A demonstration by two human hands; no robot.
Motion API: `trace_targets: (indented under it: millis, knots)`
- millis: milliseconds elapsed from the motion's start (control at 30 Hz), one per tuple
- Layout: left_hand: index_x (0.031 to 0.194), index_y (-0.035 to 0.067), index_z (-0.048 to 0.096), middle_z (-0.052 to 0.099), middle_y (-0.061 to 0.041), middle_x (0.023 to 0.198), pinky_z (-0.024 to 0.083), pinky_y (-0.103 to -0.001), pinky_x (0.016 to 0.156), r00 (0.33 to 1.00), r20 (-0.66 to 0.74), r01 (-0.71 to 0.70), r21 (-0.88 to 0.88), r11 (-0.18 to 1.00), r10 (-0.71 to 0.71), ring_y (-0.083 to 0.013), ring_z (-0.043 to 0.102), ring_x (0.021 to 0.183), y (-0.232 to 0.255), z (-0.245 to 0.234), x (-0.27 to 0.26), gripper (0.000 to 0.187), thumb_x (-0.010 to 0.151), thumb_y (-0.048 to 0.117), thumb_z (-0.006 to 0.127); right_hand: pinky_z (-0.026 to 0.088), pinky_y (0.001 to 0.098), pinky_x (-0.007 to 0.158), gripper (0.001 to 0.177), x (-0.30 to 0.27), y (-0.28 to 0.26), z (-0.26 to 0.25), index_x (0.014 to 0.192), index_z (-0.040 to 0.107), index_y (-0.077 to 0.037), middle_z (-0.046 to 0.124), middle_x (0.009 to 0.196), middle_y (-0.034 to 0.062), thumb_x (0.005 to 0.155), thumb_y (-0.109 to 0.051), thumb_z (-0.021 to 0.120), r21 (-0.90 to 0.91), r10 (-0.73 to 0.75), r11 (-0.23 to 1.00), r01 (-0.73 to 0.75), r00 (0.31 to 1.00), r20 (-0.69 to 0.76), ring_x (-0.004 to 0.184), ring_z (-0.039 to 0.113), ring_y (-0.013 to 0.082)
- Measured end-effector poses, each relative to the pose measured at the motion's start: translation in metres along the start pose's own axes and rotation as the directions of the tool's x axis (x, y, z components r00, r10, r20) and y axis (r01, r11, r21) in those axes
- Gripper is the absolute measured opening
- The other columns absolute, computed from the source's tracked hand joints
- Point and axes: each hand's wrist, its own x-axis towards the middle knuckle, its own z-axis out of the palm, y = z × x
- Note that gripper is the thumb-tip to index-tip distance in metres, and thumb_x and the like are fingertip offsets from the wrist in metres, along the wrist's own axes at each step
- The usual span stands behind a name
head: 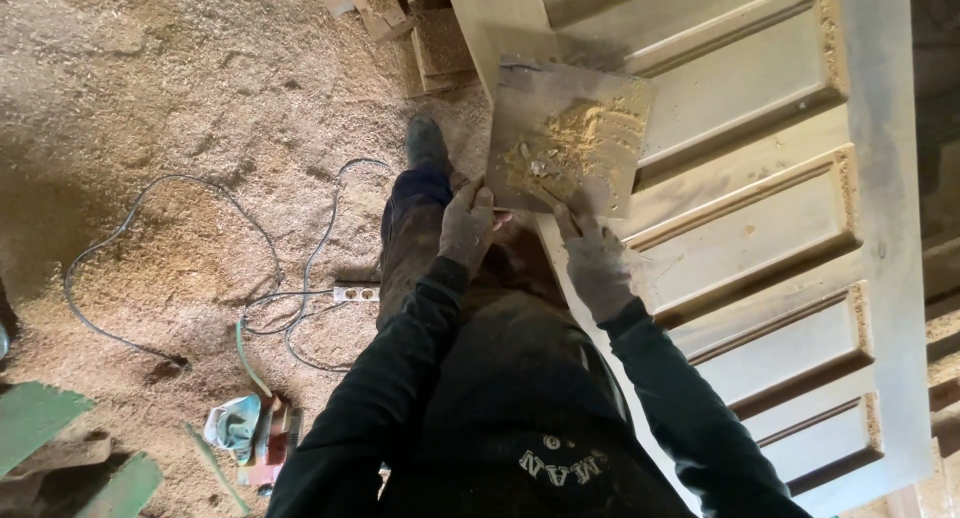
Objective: Applying wood filler to small holes and imperfections on a wooden door using a hawk and a small applicator stick.
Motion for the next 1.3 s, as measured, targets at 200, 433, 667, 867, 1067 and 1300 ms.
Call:
trace_targets:
  millis: [200, 433, 667, 867, 1067, 1300]
  knots:
    - [0.155, 0.007, 0.045, 0.073, -0.018, 0.117, 0.059, -0.046, 0.093, 1.0, -0.01, 0.004, 0.009, 1.0, -0.004, -0.0241, 0.078, 0.091, -0.012, -0.001, 0.008, 0.049, 0.11, 0.024, 0.049, 0.06, 0.0385, 0.056, 0.061, 0.018, 0.007, -0.032, 0.15, 0.059, -0.018, 0.061, 0.102, 0.006, 0.089, -0.014, 0.064, 0.168, 0.069, 0.983, -0.071, 0.997, 0.02, 0.071, 0.068, 0.0273]
    - [0.153, 0.011, 0.05, 0.077, -0.014, 0.11, 0.055, -0.053, 0.096, 1.0, -0.015, -0.011, 0.036, 0.999, 0.012, -0.0242, 0.08, 0.086, -0.013, -0.002, 0.01, 0.044, 0.11, 0.024, 0.049, 0.061, 0.0381, 0.058, 0.08, 0.009, -0.007, 0.001, 0.151, 0.055, -0.026, 0.059, 0.1, 0.0034, 0.075, -0.025, 0.078, 0.056, -0.013, 0.998, 0.01, 0.998, 0.056, 0.072, 0.066, 0.0247]
    - [0.152, 0.01, 0.049, 0.076, -0.012, 0.099, 0.059, -0.049, 0.09, 0.999, -0.037, -0.009, 0.036, 0.999, 0.01, -0.022, 0.079, 0.082, -0.017, -0.003, 0.012, 0.045, 0.109, 0.026, 0.05, 0.058, 0.0335, 0.066, 0.06, 0.027, 0.019, -0.002, 0.125, 0.073, -0.011, 0.065, 0.115, 0.0123, 0.066, -0.021, 0.079, 0.024, -0.186, 0.982, 0.186, 0.981, 0.044, 0.091, 0.063, 0.0308]
    - [0.153, 0.013, 0.048, 0.074, -0.011, 0.113, 0.058, -0.04, 0.088, 1.0, -0.019, 0.015, 0.011, 1.0, -0.015, -0.0194, 0.078, 0.085, -0.016, -0.002, 0.008, 0.046, 0.11, 0.028, 0.048, 0.056, 0.0296, 0.057, 0.012, 0.084, -0.002, -0.153, 0.089, 0.069, -0.011, 0.063, 0.085, 0.0029, 0.084, -0.022, 0.069, 0.026, -0.078, 0.997, 0.073, 0.953, 0.293, 0.073, 0.063, 0.0192]
    - [0.152, 0.013, 0.051, 0.074, -0.016, 0.115, 0.061, -0.039, 0.082, 0.998, -0.051, 0.03, -0.042, 0.999, -0.032, -0.0248, 0.079, 0.084, -0.023, 0.004, 0.011, 0.045, 0.11, 0.03, 0.047, 0.063, 0.047, 0.062, 0.043, 0.096, 0.006, -0.101, 0.126, 0.065, -0.017, 0.063, 0.101, 0.0139, 0.084, -0.012, 0.071, 0.137, 0.099, 0.97, -0.2, 0.844, 0.527, 0.08, 0.075, 0.0371]
    - [0.15, 0.013, 0.051, 0.075, -0.018, 0.097, 0.063, -0.038, 0.075, 0.995, -0.085, 0.047, -0.059, 0.997, -0.052, -0.0284, 0.08, 0.08, -0.023, 0.005, 0.011, 0.046, 0.108, 0.03, 0.049, 0.062, 0.0446, 0.056, 0.013, 0.118, 0.004, -0.13, 0.098, 0.068, -0.019, 0.059, 0.099, 0.0061, 0.086, -0.022, 0.065, -0.019, 0.097, 0.994, -0.106, 0.804, 0.586, 0.068, 0.074, 0.0276]
